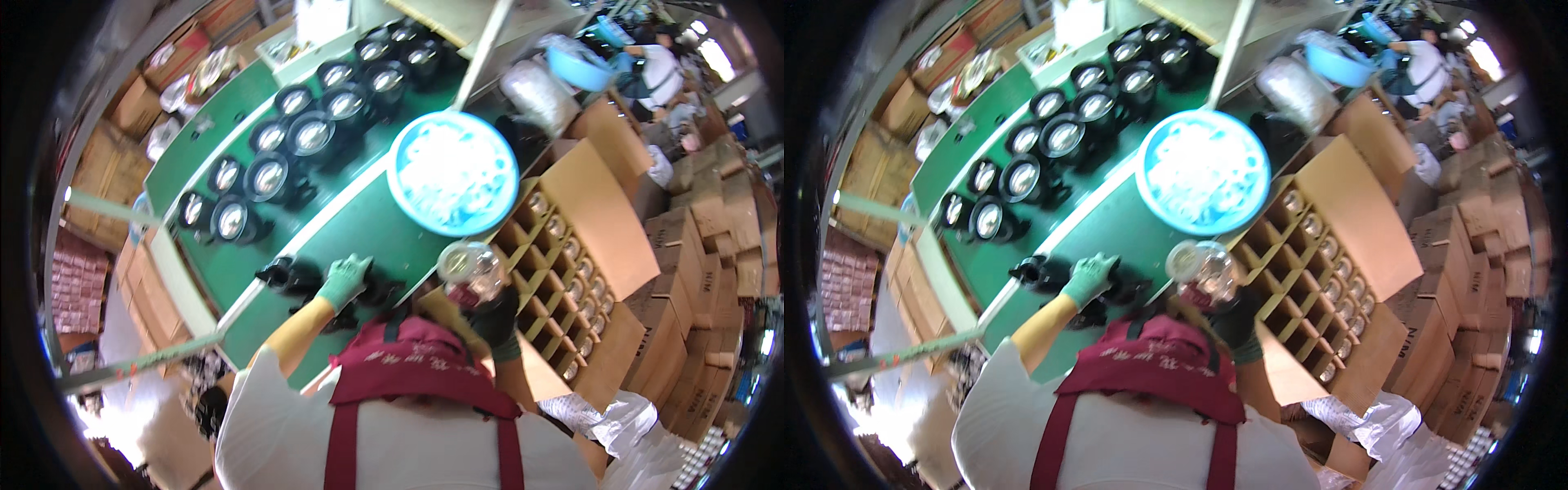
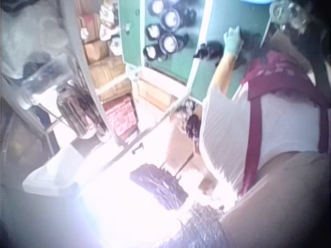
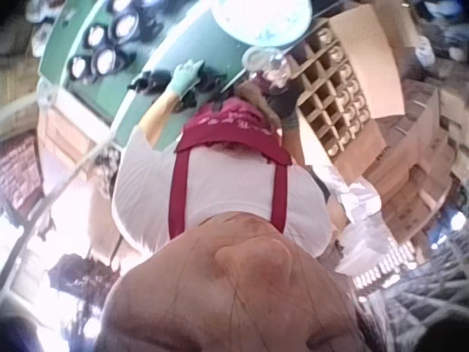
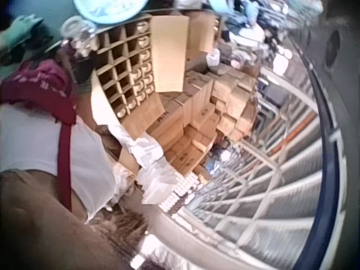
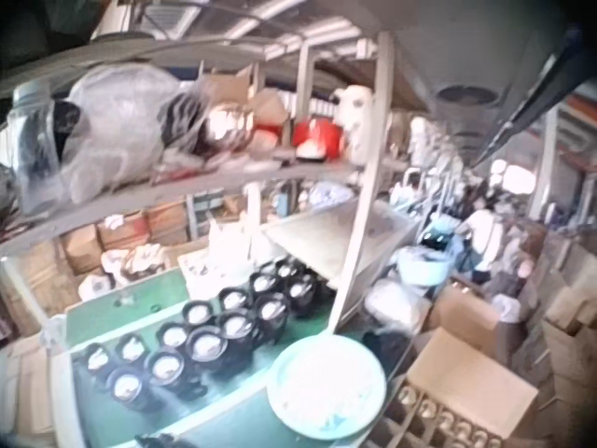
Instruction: The person repeatedly picks up black kettle bodies and clear lids, inserts the lids into the kettle bodies, and places the assembled units onto a green workbench. The person also moves stacks of kettle bodies between a cardboard box and the workbench.
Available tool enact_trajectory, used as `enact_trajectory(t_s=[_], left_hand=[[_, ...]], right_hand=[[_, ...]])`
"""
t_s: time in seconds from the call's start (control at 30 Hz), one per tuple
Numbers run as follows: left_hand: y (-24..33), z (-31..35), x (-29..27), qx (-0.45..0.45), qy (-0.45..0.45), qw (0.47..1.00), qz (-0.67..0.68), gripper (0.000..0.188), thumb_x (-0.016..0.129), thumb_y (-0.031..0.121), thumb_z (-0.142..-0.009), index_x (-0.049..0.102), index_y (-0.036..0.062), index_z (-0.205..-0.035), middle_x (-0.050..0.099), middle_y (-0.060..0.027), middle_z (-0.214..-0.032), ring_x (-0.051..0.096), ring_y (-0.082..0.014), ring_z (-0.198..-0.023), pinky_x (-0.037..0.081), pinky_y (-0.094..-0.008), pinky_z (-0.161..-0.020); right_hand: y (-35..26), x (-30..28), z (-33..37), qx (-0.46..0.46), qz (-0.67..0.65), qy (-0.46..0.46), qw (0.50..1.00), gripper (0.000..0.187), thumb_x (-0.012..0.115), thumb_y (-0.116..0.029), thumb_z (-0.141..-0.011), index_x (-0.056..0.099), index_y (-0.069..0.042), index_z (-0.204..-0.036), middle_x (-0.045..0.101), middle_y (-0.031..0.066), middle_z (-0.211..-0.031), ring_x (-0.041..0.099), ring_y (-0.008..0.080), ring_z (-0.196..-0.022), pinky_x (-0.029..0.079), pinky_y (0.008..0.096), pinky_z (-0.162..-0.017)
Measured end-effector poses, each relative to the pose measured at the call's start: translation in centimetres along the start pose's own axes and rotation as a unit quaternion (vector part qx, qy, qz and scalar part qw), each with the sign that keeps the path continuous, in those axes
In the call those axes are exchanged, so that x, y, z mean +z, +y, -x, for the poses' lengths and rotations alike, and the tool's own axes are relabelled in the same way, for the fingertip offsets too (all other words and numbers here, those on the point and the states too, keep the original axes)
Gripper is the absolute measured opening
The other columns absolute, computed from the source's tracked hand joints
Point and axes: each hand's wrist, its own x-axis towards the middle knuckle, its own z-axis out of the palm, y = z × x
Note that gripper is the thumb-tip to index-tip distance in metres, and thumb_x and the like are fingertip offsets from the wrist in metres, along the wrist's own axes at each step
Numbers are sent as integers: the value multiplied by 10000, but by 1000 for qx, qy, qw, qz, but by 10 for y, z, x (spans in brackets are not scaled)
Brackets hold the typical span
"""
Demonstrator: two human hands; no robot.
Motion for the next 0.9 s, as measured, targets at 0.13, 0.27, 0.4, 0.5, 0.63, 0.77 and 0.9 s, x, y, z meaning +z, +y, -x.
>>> enact_trajectory(t_s=[0.13,0.27,0.4,0.5,0.63,0.77,0.9], left_hand=[[-13,-1,-53,-34,9,985,168,554,730,287,-843,605,132,-1359,686,-197,-1167,691,-335,-1060,539,-440,-915],[-10,23,-133,-104,-69,663,739,500,670,219,-919,591,29,-1374,695,-103,-1246,694,-202,-1040,565,-352,-903],[21,23,-175,145,-45,800,581,510,699,117,-878,590,-2,-1361,684,-108,-1259,678,-189,-1058,560,-335,-923],[25,35,-154,-9,-151,691,707,535,737,193,-884,591,-3,-1360,691,-86,-1238,641,-174,-1106,504,-358,-990],[55,48,-156,20,-83,808,583,580,749,183,-882,569,23,-1410,687,-81,-1256,618,-175,-1150,469,-351,-1040],[52,54,-176,124,-54,850,510,574,714,104,-915,523,7,-1447,663,-89,-1306,604,-159,-1171,465,-336,-1053],[44,71,-172,153,41,936,313,625,723,109,-839,547,70,-1437,661,-188,-1247,651,-365,-1129,515,-403,-981]], right_hand=[[-5,-8,15,72,-37,48,996,567,824,-256,-771,633,-104,-1283,692,123,-1182,673,316,-1087,539,427,-948],[17,-2,37,386,-630,75,670,621,742,-274,-885,496,-68,-1417,643,84,-1265,638,249,-1177,525,415,-1018],[40,17,50,417,-772,-12,479,628,664,-307,-925,448,-43,-1453,608,112,-1356,605,248,-1243,505,434,-1065],[14,20,20,387,-729,-65,561,708,745,-288,-856,459,-31,-1451,602,108,-1369,583,230,-1268,493,422,-1072],[5,32,3,318,-693,-109,638,762,788,-263,-805,461,-31,-1453,598,103,-1376,570,217,-1278,485,414,-1076],[14,25,1,259,-645,-125,708,820,832,-239,-754,464,-30,-1455,594,99,-1383,558,205,-1288,478,407,-1081],[2,6,-34,238,-518,-221,791,709,817,-71,-796,503,-31,-1431,605,90,-1360,563,203,-1261,466,375,-1080]])
